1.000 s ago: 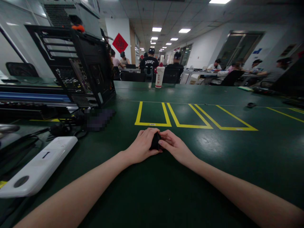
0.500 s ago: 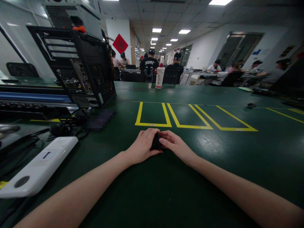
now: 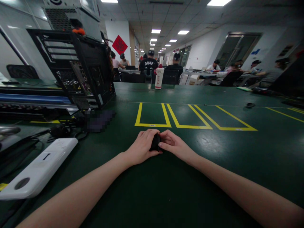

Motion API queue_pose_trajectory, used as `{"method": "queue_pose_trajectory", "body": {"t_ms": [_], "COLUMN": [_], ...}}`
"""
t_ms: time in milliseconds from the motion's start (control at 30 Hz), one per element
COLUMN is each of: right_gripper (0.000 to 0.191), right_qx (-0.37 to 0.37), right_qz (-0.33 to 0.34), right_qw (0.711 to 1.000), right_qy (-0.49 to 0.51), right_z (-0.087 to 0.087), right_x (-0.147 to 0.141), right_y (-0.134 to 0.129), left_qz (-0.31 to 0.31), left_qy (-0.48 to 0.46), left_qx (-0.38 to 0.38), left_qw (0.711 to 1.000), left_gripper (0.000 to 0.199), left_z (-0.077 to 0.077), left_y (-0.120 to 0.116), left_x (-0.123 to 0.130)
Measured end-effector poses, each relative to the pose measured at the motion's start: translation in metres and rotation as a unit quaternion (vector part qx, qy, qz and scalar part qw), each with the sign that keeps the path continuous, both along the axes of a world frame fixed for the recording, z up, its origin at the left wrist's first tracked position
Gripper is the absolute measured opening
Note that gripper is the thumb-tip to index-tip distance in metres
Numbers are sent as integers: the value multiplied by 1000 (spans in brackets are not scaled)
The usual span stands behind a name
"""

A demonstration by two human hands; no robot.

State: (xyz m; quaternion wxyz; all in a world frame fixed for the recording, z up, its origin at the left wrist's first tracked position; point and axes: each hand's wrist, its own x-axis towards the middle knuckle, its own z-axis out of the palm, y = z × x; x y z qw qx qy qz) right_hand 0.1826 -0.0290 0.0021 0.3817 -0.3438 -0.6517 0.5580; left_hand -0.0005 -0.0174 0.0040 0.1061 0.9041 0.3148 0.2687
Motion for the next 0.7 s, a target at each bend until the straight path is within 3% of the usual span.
{"method": "queue_pose_trajectory", "body": {"t_ms": [167, 300, 700], "right_gripper": [16, 21, 22], "right_qx": [0, -8, 14], "right_qz": [-38, -46, -11], "right_qw": [999, 998, 1000], "right_qy": [-24, -31, -18], "right_z": [-1, -3, -2], "right_x": [-3, -5, -1], "right_y": [-2, 0, -1], "left_qz": [-2, -1, -5], "left_qy": [-5, -2, -3], "left_qx": [0, -6, -11], "left_qw": [1000, 1000, 1000], "left_gripper": [58, 59, 57], "left_z": [1, 1, 2], "left_y": [0, 0, 0], "left_x": [0, 1, 0]}}
